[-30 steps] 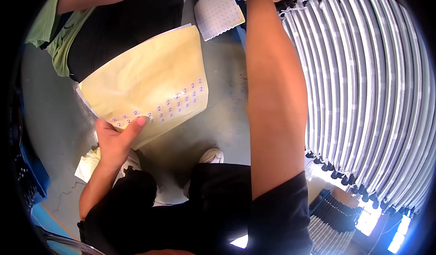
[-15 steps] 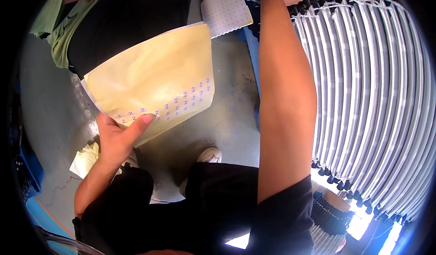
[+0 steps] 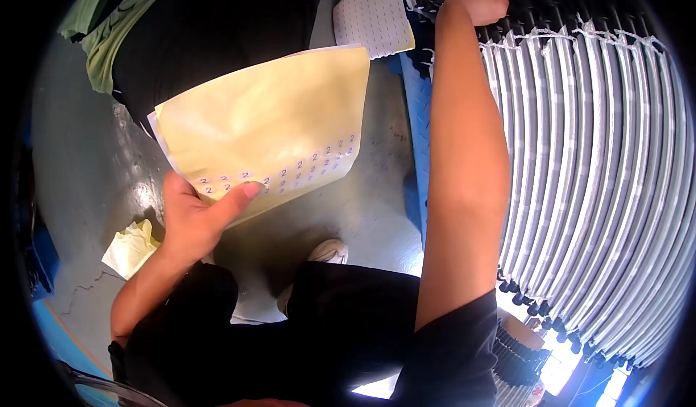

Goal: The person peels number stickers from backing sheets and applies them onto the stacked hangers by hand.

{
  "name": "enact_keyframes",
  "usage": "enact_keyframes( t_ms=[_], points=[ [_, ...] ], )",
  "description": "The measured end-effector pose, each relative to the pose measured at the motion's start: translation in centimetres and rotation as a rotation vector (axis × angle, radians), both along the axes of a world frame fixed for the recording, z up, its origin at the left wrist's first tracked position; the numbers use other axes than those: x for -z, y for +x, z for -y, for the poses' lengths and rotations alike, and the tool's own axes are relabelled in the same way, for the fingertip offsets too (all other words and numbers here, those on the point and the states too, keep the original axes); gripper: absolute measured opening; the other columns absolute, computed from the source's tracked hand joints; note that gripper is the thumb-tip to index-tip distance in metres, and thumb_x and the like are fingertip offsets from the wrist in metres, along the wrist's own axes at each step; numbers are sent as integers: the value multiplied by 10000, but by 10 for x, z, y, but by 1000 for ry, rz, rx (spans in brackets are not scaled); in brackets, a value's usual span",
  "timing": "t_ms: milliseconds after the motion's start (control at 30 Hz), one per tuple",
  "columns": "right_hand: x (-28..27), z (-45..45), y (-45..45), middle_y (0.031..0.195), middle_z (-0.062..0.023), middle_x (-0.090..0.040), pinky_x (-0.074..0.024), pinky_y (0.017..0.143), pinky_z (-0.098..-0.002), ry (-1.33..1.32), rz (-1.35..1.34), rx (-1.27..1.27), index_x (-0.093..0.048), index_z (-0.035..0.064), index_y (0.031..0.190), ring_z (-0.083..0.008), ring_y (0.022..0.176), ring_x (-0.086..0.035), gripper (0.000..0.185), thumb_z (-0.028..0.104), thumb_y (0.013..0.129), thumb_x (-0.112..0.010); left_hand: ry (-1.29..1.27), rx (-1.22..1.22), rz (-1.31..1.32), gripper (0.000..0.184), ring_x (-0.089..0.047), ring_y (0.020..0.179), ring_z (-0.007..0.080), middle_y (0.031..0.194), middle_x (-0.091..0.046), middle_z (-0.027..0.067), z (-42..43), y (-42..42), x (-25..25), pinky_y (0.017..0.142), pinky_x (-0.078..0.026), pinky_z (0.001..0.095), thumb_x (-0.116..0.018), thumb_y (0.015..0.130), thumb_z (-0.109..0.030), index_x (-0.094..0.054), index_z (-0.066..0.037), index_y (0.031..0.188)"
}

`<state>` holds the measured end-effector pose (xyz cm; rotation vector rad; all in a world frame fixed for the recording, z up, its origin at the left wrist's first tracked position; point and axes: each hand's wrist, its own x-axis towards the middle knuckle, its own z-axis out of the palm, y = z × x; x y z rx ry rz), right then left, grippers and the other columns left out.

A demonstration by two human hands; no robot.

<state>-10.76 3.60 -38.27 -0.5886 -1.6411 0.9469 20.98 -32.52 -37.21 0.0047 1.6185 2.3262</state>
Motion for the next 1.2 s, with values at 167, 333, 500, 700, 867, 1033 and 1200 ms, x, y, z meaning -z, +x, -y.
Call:
enact_keyframes(
  t_ms=[167,333,500,700,867,1033,1200],
  points=[
    [6,-12,-6,804,-245,-670,-548,665,-403,4,-37,-88,-625,-102,872,-356,696,-671,179,43,844,-525,14,-6,2,274,-639,927,113,1028,-699,87,0,-1,1,819,-506,261,-699,830,6,-626,47,1091],
    [-6,11,11,744,-186,-654,-530,533,-323,-179,-164,-265,-621,-94,872,-257,580,-636,138,19,853,-544,5,-5,-1,272,-638,908,108,1016,-700,84,-1,-1,0,806,-506,256,-697,827,9,-625,50,1086],
    [1,8,18,720,-118,-649,-505,519,-249,-299,-196,-452,-655,-36,937,-170,552,-600,113,49,901,-589,-11,-3,-50,272,-643,886,108,998,-704,83,-1,0,1,788,-509,252,-695,819,14,-627,46,1081],
    [11,25,36,829,-257,-687,-509,746,-388,569,252,-163,-365,-140,1372,-385,763,-668,680,206,849,-628,5,-6,-34,260,-643,885,108,997,-703,80,-3,2,0,788,-509,253,-695,821,16,-632,43,1072],
    [-6,52,53,828,-235,-688,-473,875,-352,172,381,-361,-167,-109,1466,-346,896,-660,814,184,835,-591,-5,1,-23,262,-641,896,110,1004,-702,78,-4,2,-2,796,-507,252,-699,825,12,-632,41,1077],
    [31,-6,23,777,-200,-679,-509,708,-322,898,218,62,-128,-91,1478,-253,702,-653,815,157,845,-578,-20,0,-10,258,-636,909,111,1017,-699,78,-4,1,-1,808,-506,257,-702,832,5,-632,40,1078],
    [6,68,132,735,-69,-645,-455,502,-228,-59,318,-822,-580,-47,1100,-102,541,-558,215,31,900,-598,52,-55,183,265,-637,920,121,1031,-694,88,-10,-4,4,818,-512,276,-707,838,-3,-624,39,1086]
  ],
)
